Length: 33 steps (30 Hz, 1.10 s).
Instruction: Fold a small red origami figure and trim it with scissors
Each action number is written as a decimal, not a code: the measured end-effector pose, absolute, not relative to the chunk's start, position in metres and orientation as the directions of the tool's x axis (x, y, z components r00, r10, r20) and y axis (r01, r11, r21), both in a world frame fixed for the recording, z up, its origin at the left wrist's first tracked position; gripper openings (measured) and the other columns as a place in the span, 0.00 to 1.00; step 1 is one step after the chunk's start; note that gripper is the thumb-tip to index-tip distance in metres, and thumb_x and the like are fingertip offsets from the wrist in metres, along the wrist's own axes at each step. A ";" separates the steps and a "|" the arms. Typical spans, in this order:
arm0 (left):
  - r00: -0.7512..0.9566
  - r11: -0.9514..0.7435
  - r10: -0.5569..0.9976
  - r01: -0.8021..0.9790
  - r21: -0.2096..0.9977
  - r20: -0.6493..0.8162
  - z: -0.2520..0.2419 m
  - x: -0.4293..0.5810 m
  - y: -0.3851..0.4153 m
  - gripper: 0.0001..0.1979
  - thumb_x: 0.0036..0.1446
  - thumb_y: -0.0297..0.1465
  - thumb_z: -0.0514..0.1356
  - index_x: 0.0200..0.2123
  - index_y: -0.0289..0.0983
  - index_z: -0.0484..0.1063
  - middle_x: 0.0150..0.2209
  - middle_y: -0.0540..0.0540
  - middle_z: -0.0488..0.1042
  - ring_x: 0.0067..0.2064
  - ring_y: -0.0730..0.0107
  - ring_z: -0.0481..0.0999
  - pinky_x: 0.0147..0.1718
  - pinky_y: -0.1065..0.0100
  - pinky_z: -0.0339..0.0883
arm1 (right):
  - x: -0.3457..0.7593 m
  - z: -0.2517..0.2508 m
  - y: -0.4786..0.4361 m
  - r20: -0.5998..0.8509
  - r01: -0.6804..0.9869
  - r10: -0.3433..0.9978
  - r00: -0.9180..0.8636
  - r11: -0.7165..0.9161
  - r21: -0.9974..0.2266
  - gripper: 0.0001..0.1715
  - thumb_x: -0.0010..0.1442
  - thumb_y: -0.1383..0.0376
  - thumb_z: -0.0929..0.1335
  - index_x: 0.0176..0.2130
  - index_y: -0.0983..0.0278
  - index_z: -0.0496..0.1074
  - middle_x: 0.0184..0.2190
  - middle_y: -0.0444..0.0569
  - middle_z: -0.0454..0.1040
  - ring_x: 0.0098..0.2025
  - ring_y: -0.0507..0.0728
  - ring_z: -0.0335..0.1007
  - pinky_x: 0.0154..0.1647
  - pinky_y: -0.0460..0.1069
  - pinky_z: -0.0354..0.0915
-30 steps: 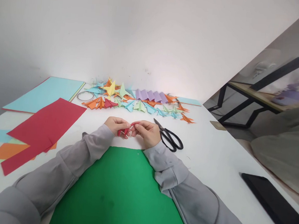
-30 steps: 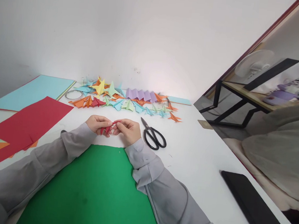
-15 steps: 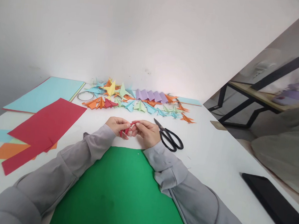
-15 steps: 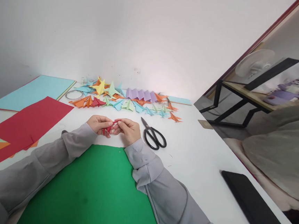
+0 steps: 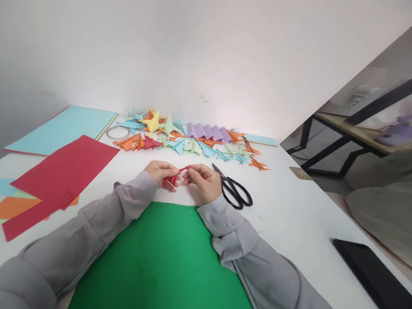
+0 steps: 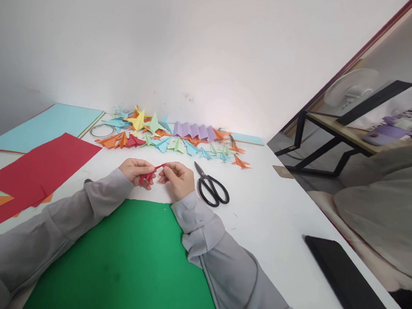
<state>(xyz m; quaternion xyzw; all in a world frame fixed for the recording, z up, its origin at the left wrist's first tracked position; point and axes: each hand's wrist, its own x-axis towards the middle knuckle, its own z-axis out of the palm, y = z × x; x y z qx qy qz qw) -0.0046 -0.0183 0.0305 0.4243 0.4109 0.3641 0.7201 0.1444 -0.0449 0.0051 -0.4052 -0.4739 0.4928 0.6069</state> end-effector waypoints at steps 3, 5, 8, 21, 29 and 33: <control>0.391 0.347 0.885 -0.191 0.918 -0.253 0.027 -0.005 -0.018 0.08 0.40 0.26 0.66 0.22 0.29 0.70 0.19 0.46 0.73 0.19 0.69 0.72 0.15 0.65 0.71 | 0.142 0.008 -0.047 0.197 -0.140 0.974 0.110 0.211 -0.967 0.13 0.42 0.58 0.73 0.24 0.65 0.70 0.17 0.43 0.73 0.17 0.50 0.67 0.21 0.47 0.64; 0.380 0.302 0.902 -0.219 0.928 -0.205 0.023 -0.004 -0.019 0.10 0.39 0.28 0.68 0.23 0.30 0.70 0.20 0.46 0.73 0.21 0.68 0.74 0.17 0.66 0.71 | 0.140 0.010 -0.047 0.191 -0.110 0.974 0.120 0.205 -0.973 0.13 0.41 0.60 0.73 0.22 0.65 0.69 0.15 0.43 0.72 0.16 0.50 0.66 0.19 0.46 0.64; 0.352 0.216 0.928 -0.247 0.945 -0.120 0.017 -0.001 -0.022 0.13 0.36 0.31 0.69 0.25 0.30 0.71 0.21 0.47 0.74 0.23 0.70 0.74 0.19 0.68 0.72 | 0.139 0.010 -0.047 0.156 -0.113 0.981 0.115 0.169 -0.979 0.12 0.40 0.61 0.73 0.23 0.65 0.70 0.14 0.43 0.71 0.16 0.50 0.65 0.19 0.46 0.63; 0.352 0.193 0.930 -0.221 0.956 -0.106 0.018 -0.002 -0.023 0.16 0.33 0.34 0.70 0.26 0.30 0.74 0.22 0.47 0.75 0.20 0.72 0.73 0.18 0.68 0.70 | 0.141 0.010 -0.048 0.237 -0.154 0.966 0.103 0.251 -0.956 0.09 0.42 0.62 0.73 0.24 0.64 0.71 0.17 0.43 0.72 0.17 0.51 0.66 0.20 0.47 0.64; 0.377 0.173 0.919 -0.123 0.977 -0.115 0.019 -0.004 -0.022 0.14 0.35 0.34 0.69 0.25 0.31 0.73 0.18 0.47 0.74 0.16 0.71 0.72 0.11 0.75 0.58 | 0.142 0.008 -0.048 0.241 -0.174 0.969 0.057 0.247 -0.953 0.09 0.45 0.61 0.72 0.24 0.64 0.72 0.17 0.43 0.73 0.18 0.51 0.67 0.21 0.48 0.65; 0.390 0.174 0.913 -0.108 0.979 -0.119 0.021 -0.005 -0.023 0.16 0.33 0.35 0.70 0.25 0.31 0.73 0.17 0.47 0.73 0.16 0.71 0.72 0.11 0.74 0.59 | 0.143 0.009 -0.049 0.256 -0.178 0.965 0.051 0.261 -0.949 0.08 0.45 0.61 0.72 0.24 0.64 0.73 0.17 0.44 0.73 0.19 0.51 0.68 0.22 0.48 0.66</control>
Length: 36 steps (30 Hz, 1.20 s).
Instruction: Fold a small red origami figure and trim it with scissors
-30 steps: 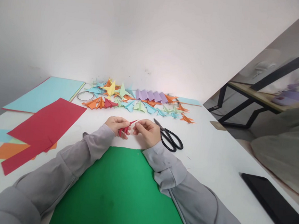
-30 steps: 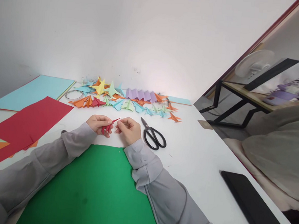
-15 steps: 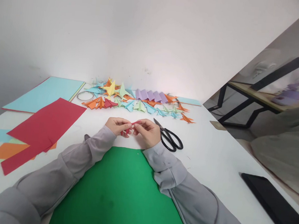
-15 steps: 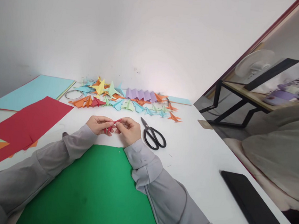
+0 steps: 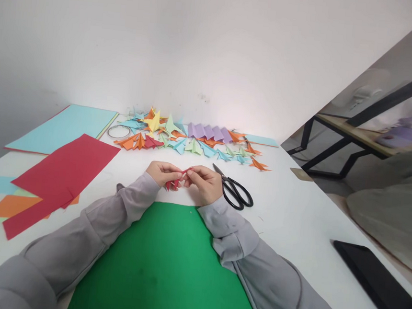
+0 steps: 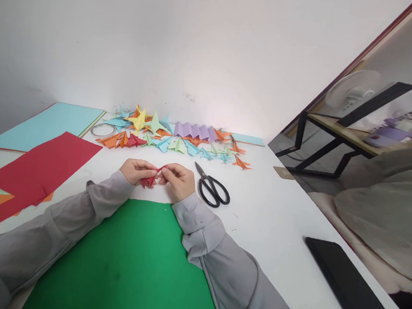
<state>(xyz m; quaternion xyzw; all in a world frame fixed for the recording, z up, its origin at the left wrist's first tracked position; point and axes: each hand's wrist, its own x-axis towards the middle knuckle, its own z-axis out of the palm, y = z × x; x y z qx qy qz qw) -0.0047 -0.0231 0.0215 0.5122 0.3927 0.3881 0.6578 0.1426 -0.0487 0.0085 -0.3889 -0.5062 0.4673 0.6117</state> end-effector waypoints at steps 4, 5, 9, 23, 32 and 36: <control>0.392 0.186 0.911 -0.109 0.977 -0.129 0.022 -0.004 -0.023 0.18 0.33 0.38 0.70 0.23 0.31 0.73 0.16 0.47 0.73 0.17 0.71 0.72 0.13 0.73 0.63 | 0.143 0.006 -0.048 0.274 -0.210 0.961 0.029 0.274 -0.938 0.07 0.46 0.61 0.72 0.25 0.64 0.74 0.18 0.44 0.74 0.19 0.52 0.68 0.22 0.48 0.66; 0.390 0.200 0.910 -0.121 0.972 -0.139 0.022 -0.003 -0.023 0.18 0.32 0.40 0.70 0.22 0.31 0.73 0.16 0.47 0.73 0.17 0.72 0.71 0.15 0.72 0.65 | 0.143 0.005 -0.048 0.273 -0.219 0.962 0.025 0.271 -0.937 0.07 0.46 0.62 0.72 0.25 0.64 0.74 0.18 0.44 0.74 0.19 0.52 0.68 0.22 0.48 0.66; 0.393 0.222 0.907 -0.142 0.965 -0.150 0.020 -0.002 -0.022 0.19 0.33 0.41 0.69 0.21 0.31 0.73 0.16 0.47 0.72 0.18 0.73 0.71 0.19 0.69 0.69 | 0.143 0.004 -0.047 0.281 -0.229 0.960 0.022 0.278 -0.933 0.08 0.46 0.62 0.72 0.26 0.64 0.74 0.18 0.44 0.75 0.19 0.52 0.69 0.21 0.48 0.66; 0.308 0.006 0.951 -0.050 0.999 0.010 0.026 0.000 -0.031 0.14 0.39 0.38 0.66 0.22 0.31 0.72 0.13 0.50 0.69 0.14 0.75 0.68 0.10 0.75 0.56 | 0.143 0.005 -0.048 0.317 -0.211 0.948 0.005 0.311 -0.927 0.07 0.47 0.62 0.72 0.27 0.64 0.75 0.19 0.44 0.75 0.18 0.51 0.69 0.21 0.47 0.67; 0.210 -0.155 0.963 -0.086 0.984 0.170 0.029 0.004 -0.038 0.06 0.42 0.30 0.63 0.22 0.32 0.73 0.13 0.53 0.68 0.14 0.80 0.65 0.13 0.76 0.58 | 0.143 0.004 -0.048 0.343 -0.212 0.939 -0.010 0.333 -0.919 0.07 0.46 0.64 0.73 0.30 0.63 0.76 0.20 0.43 0.75 0.19 0.50 0.69 0.22 0.47 0.67; 0.202 -0.174 0.960 -0.098 0.980 0.191 0.028 0.004 -0.039 0.05 0.43 0.29 0.62 0.22 0.32 0.73 0.13 0.53 0.68 0.14 0.81 0.65 0.12 0.77 0.57 | 0.142 0.004 -0.047 0.321 -0.237 0.947 0.018 0.316 -0.919 0.07 0.45 0.64 0.73 0.29 0.63 0.76 0.19 0.44 0.75 0.18 0.50 0.69 0.21 0.47 0.67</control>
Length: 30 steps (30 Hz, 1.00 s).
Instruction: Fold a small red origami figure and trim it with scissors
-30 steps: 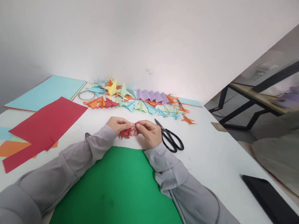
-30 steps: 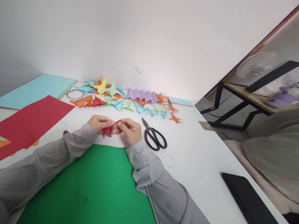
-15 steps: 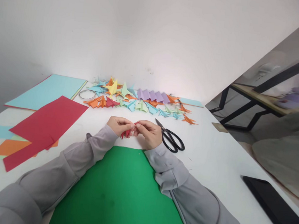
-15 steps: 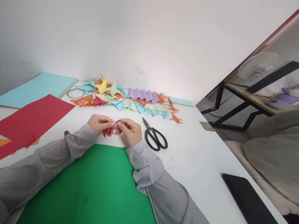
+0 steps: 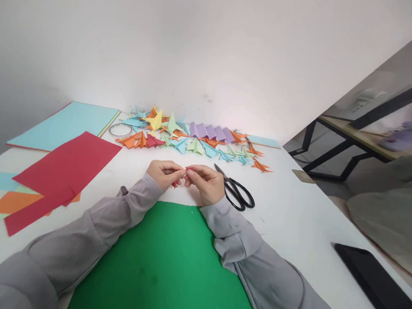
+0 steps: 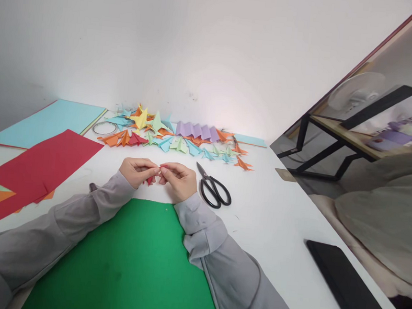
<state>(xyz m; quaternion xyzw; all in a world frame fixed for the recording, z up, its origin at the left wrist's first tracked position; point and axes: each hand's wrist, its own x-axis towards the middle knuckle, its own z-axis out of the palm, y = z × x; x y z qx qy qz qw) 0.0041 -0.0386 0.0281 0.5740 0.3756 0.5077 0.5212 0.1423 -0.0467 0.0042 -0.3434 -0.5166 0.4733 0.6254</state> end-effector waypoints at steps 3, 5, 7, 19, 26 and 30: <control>0.207 -0.169 0.961 -0.094 0.981 0.185 0.028 0.004 -0.039 0.05 0.43 0.29 0.62 0.22 0.32 0.73 0.13 0.53 0.68 0.14 0.81 0.64 0.12 0.77 0.57 | 0.142 0.003 -0.045 0.302 -0.249 0.952 0.042 0.303 -0.920 0.07 0.45 0.63 0.74 0.28 0.63 0.77 0.19 0.44 0.74 0.18 0.50 0.68 0.20 0.47 0.66; 0.206 -0.164 0.962 -0.088 0.983 0.179 0.028 0.004 -0.039 0.05 0.43 0.29 0.62 0.22 0.32 0.73 0.13 0.53 0.68 0.14 0.81 0.64 0.12 0.77 0.57 | 0.141 0.002 -0.045 0.293 -0.256 0.955 0.043 0.294 -0.921 0.07 0.44 0.63 0.74 0.27 0.63 0.77 0.18 0.44 0.74 0.17 0.50 0.68 0.20 0.47 0.66; 0.201 -0.163 0.963 -0.090 0.983 0.178 0.028 0.004 -0.039 0.05 0.42 0.29 0.63 0.22 0.32 0.73 0.14 0.52 0.69 0.14 0.81 0.65 0.12 0.77 0.57 | 0.142 0.001 -0.045 0.283 -0.261 0.958 0.040 0.284 -0.923 0.08 0.45 0.62 0.74 0.27 0.64 0.77 0.18 0.44 0.74 0.17 0.50 0.68 0.19 0.47 0.66; 0.214 -0.093 0.971 -0.090 0.992 0.110 0.030 0.003 -0.039 0.08 0.41 0.32 0.64 0.21 0.31 0.72 0.13 0.52 0.68 0.13 0.80 0.65 0.12 0.76 0.57 | 0.143 0.004 -0.046 0.243 -0.284 0.969 -0.035 0.223 -0.932 0.13 0.48 0.56 0.72 0.29 0.65 0.75 0.20 0.44 0.74 0.18 0.50 0.69 0.21 0.47 0.67; 0.262 -0.008 0.964 -0.134 0.991 0.043 0.026 0.003 -0.035 0.12 0.39 0.34 0.65 0.26 0.31 0.72 0.14 0.52 0.69 0.13 0.77 0.67 0.11 0.74 0.61 | 0.142 0.007 -0.047 0.275 -0.177 0.959 0.071 0.283 -0.943 0.13 0.44 0.59 0.74 0.26 0.65 0.73 0.18 0.44 0.73 0.18 0.50 0.68 0.21 0.47 0.66; 0.289 0.021 0.957 -0.135 0.991 0.019 0.024 0.003 -0.032 0.15 0.37 0.35 0.67 0.26 0.31 0.72 0.15 0.51 0.70 0.14 0.75 0.68 0.11 0.73 0.62 | 0.141 0.008 -0.047 0.278 -0.173 0.959 0.055 0.284 -0.943 0.14 0.44 0.58 0.74 0.26 0.65 0.73 0.18 0.44 0.73 0.18 0.51 0.68 0.21 0.48 0.66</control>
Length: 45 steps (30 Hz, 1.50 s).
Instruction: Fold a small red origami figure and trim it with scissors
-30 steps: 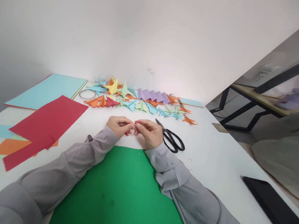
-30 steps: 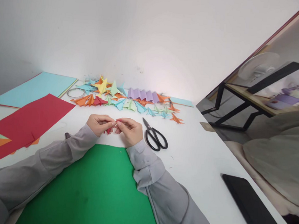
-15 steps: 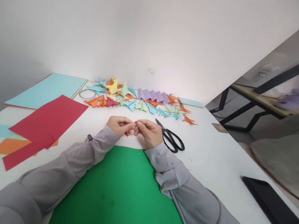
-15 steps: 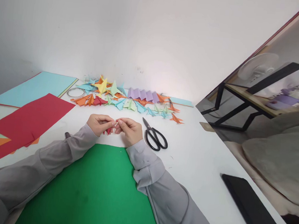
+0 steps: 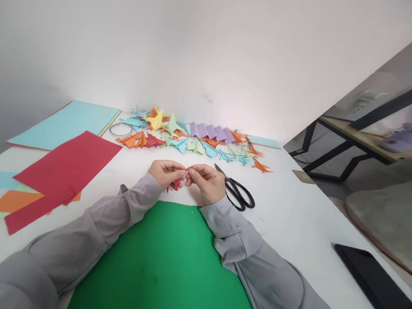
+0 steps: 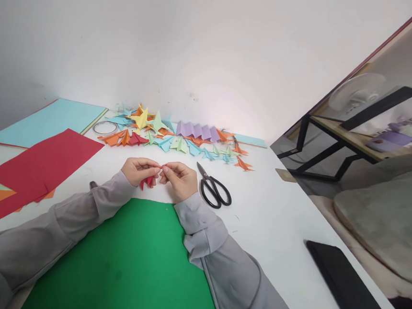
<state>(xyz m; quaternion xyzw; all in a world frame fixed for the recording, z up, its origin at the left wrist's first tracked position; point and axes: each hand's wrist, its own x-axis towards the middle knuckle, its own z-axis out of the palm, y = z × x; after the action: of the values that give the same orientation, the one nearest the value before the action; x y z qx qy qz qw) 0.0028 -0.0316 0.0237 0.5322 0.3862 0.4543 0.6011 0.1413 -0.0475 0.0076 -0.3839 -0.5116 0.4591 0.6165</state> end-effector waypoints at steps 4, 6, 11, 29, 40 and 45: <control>0.318 0.037 0.948 -0.135 0.990 0.008 0.023 0.002 -0.030 0.15 0.38 0.38 0.67 0.24 0.31 0.72 0.15 0.51 0.69 0.14 0.74 0.69 0.13 0.72 0.63 | 0.141 0.007 -0.047 0.306 -0.186 0.951 0.040 0.308 -0.933 0.12 0.43 0.59 0.74 0.27 0.65 0.74 0.18 0.44 0.73 0.18 0.51 0.68 0.20 0.48 0.66; 0.329 0.046 0.944 -0.140 0.989 0.003 0.023 0.001 -0.030 0.15 0.38 0.39 0.67 0.22 0.31 0.71 0.15 0.52 0.68 0.14 0.74 0.69 0.12 0.72 0.63 | 0.141 0.006 -0.047 0.306 -0.189 0.951 0.035 0.307 -0.933 0.12 0.44 0.59 0.74 0.27 0.65 0.74 0.18 0.44 0.73 0.18 0.51 0.68 0.20 0.48 0.66; 0.342 0.087 0.939 -0.168 0.982 -0.024 0.024 0.001 -0.028 0.16 0.37 0.39 0.67 0.22 0.31 0.71 0.15 0.52 0.68 0.14 0.74 0.69 0.12 0.72 0.63 | 0.142 0.006 -0.048 0.292 -0.159 0.954 0.063 0.298 -0.941 0.12 0.44 0.60 0.74 0.27 0.65 0.74 0.18 0.44 0.74 0.18 0.51 0.68 0.20 0.48 0.66; 0.341 0.160 0.934 -0.127 0.979 -0.108 0.026 0.001 -0.029 0.16 0.33 0.38 0.69 0.21 0.32 0.71 0.13 0.52 0.68 0.13 0.73 0.68 0.11 0.72 0.61 | 0.144 0.001 -0.043 0.143 -0.321 0.989 -0.046 0.121 -0.939 0.13 0.41 0.60 0.75 0.26 0.66 0.74 0.19 0.44 0.74 0.18 0.50 0.69 0.21 0.46 0.67; 0.333 0.156 0.937 -0.116 0.981 -0.109 0.026 0.001 -0.029 0.13 0.35 0.35 0.68 0.21 0.32 0.71 0.13 0.52 0.68 0.13 0.74 0.67 0.11 0.72 0.61 | 0.144 0.002 -0.044 0.147 -0.324 0.988 -0.056 0.121 -0.938 0.14 0.44 0.58 0.73 0.27 0.65 0.74 0.19 0.44 0.74 0.18 0.50 0.69 0.21 0.47 0.66; 0.335 0.158 0.935 -0.112 0.981 -0.112 0.025 0.001 -0.028 0.13 0.35 0.35 0.68 0.20 0.32 0.71 0.14 0.52 0.68 0.13 0.74 0.67 0.11 0.72 0.61 | 0.144 0.001 -0.043 0.154 -0.313 0.986 -0.058 0.128 -0.941 0.14 0.43 0.59 0.74 0.28 0.65 0.74 0.19 0.44 0.75 0.18 0.50 0.69 0.20 0.47 0.66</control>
<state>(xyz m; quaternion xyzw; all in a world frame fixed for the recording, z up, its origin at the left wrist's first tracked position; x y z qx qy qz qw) 0.0009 -0.0281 0.0250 0.5050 0.4076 0.4076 0.6424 0.1439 -0.0430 0.0008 -0.3579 -0.4704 0.5549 0.5855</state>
